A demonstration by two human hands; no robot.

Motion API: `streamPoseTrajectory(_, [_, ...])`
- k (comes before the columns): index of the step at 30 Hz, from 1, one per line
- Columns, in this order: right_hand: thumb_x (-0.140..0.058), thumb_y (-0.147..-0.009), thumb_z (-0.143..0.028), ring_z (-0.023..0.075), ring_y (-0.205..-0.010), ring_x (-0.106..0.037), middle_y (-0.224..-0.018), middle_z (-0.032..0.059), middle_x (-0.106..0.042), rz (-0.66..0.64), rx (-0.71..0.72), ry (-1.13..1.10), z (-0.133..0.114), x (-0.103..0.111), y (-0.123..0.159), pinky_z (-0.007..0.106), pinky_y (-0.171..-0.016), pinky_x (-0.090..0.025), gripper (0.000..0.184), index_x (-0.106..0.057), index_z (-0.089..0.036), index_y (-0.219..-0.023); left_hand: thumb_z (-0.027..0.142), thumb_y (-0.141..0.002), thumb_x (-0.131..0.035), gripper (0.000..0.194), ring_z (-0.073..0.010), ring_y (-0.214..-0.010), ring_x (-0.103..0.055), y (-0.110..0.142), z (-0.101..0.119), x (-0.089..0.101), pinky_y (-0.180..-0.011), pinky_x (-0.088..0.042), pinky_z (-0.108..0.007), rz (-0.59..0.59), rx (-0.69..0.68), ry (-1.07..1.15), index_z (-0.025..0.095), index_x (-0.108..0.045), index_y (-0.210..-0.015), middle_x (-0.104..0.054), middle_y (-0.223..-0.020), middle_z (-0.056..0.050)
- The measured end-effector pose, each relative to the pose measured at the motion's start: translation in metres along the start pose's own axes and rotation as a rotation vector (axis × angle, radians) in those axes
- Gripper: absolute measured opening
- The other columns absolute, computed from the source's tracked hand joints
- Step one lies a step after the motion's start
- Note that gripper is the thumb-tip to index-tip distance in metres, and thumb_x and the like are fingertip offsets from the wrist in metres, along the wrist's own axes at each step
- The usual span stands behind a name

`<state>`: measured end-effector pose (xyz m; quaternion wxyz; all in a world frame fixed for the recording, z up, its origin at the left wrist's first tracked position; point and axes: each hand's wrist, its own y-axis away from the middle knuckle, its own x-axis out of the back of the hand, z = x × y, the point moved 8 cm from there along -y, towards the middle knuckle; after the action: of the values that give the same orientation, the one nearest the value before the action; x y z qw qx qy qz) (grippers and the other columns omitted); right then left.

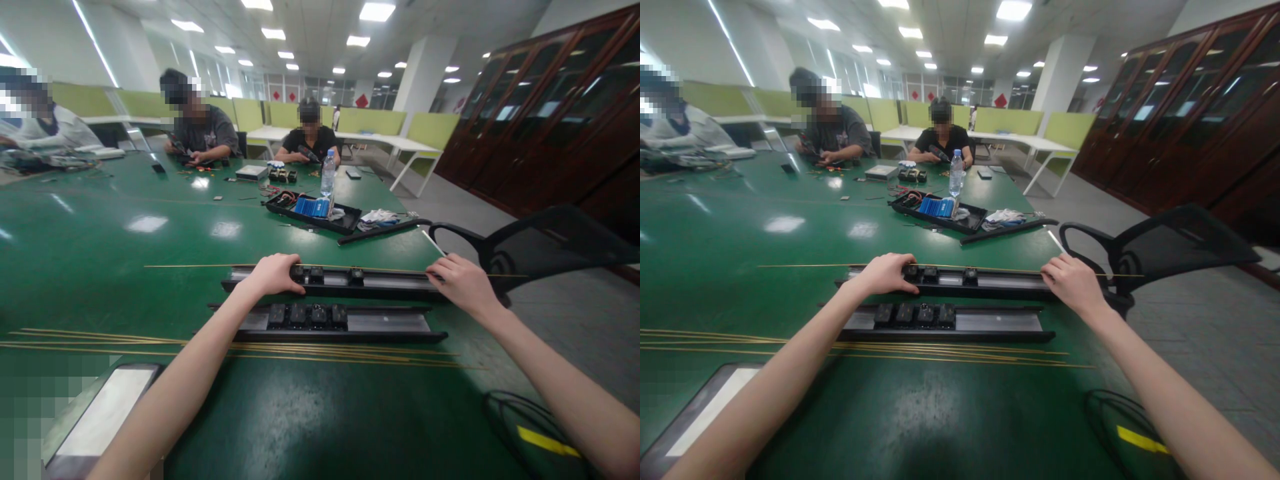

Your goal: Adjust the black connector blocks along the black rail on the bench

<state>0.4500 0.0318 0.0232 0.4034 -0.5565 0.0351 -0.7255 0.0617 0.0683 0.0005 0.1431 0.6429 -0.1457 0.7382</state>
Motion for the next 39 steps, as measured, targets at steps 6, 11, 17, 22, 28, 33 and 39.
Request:
streamPoseTrajectory(6, [-0.054,-0.093,-0.023,0.022,-0.084,-0.057,-0.083,0.0081,-0.071,-0.044,-0.011,0.031,0.016,0.0,0.009,0.034,-0.069,-0.04,0.023,-0.073,-0.019,-0.081,0.067,-0.065,-0.075,0.071,-0.0334,-0.106,-0.068,0.0,0.0,0.0,-0.084,-0.053,-0.038,0.004,0.004,0.003,0.025,-0.063,-0.121,-0.073,-0.117,-0.009])
streamPoseTrajectory(11, [-0.051,-0.095,-0.022,0.0213,-0.087,-0.056,-0.086,0.0101,-0.071,-0.134,-0.015,0.085,0.024,0.0,0.014,0.033,-0.072,-0.038,0.025,-0.072,-0.016,-0.083,0.068,-0.065,-0.075,0.071,-0.0328,-0.105,-0.068,0.001,0.0,0.0,-0.083,-0.053,-0.037,0.009,0.004,0.003,0.026,-0.063,-0.12,-0.073,-0.117,-0.008])
streamPoseTrajectory(17, [-0.047,-0.098,-0.025,0.0213,-0.09,-0.057,-0.09,0.0113,-0.071,-0.219,-0.077,0.138,0.047,-0.009,0.028,0.032,-0.071,-0.037,0.029,-0.072,-0.015,-0.086,0.068,-0.065,-0.075,0.073,-0.0333,-0.106,-0.068,0.0,-0.001,0.0,-0.083,-0.053,-0.038,0.004,0.011,0.0,0.025,-0.062,-0.122,-0.073,-0.118,-0.009])
streamPoseTrajectory(22, [-0.049,-0.096,-0.027,0.0237,-0.092,-0.058,-0.093,0.0138,-0.072,-0.293,-0.2,0.118,0.077,-0.02,0.045,0.033,-0.066,-0.036,0.027,-0.073,-0.018,-0.088,0.067,-0.065,-0.075,0.072,-0.0332,-0.105,-0.068,0.0,0.0,0.0,-0.083,-0.052,-0.037,0.005,0.004,0.003,0.025,-0.063,-0.122,-0.073,-0.118,-0.009])
streamPoseTrajectory(28, [-0.048,-0.095,-0.028,0.0252,-0.098,-0.061,-0.097,0.0141,-0.073,-0.297,-0.272,0.15,0.11,-0.026,0.066,0.033,-0.068,-0.039,0.027,-0.073,-0.019,-0.088,0.068,-0.064,-0.075,0.073,-0.0331,-0.106,-0.068,0.0,-0.001,0.0,-0.083,-0.052,-0.037,0.006,0.01,0.004,0.025,-0.062,-0.122,-0.073,-0.118,-0.009])
streamPoseTrajectory(33, [-0.045,-0.096,-0.03,0.0241,-0.099,-0.062,-0.101,0.0118,-0.073,-0.279,-0.281,0.199,0.129,-0.031,0.08,0.032,-0.064,-0.04,0.031,-0.073,-0.017,-0.092,0.068,-0.065,-0.075,0.073,-0.0339,-0.105,-0.068,-0.001,-0.001,-0.001,-0.082,-0.053,-0.038,0.011,0.003,-0.001,0.025,-0.062,-0.123,-0.073,-0.117,-0.009])
streamPoseTrajectory(39, [-0.042,-0.096,-0.034,0.024,-0.099,-0.062,-0.101,0.0102,-0.073,-0.304,-0.356,0.226,0.146,-0.038,0.092,0.032,-0.061,-0.041,0.035,-0.073,-0.018,-0.093,0.069,-0.066,-0.074,0.072,-0.0336,-0.104,-0.069,-0.001,0.0,-0.001,-0.081,-0.053,-0.038,0.014,-0.002,-0.012,0.024,-0.063,-0.121,-0.073,-0.117,-0.009])
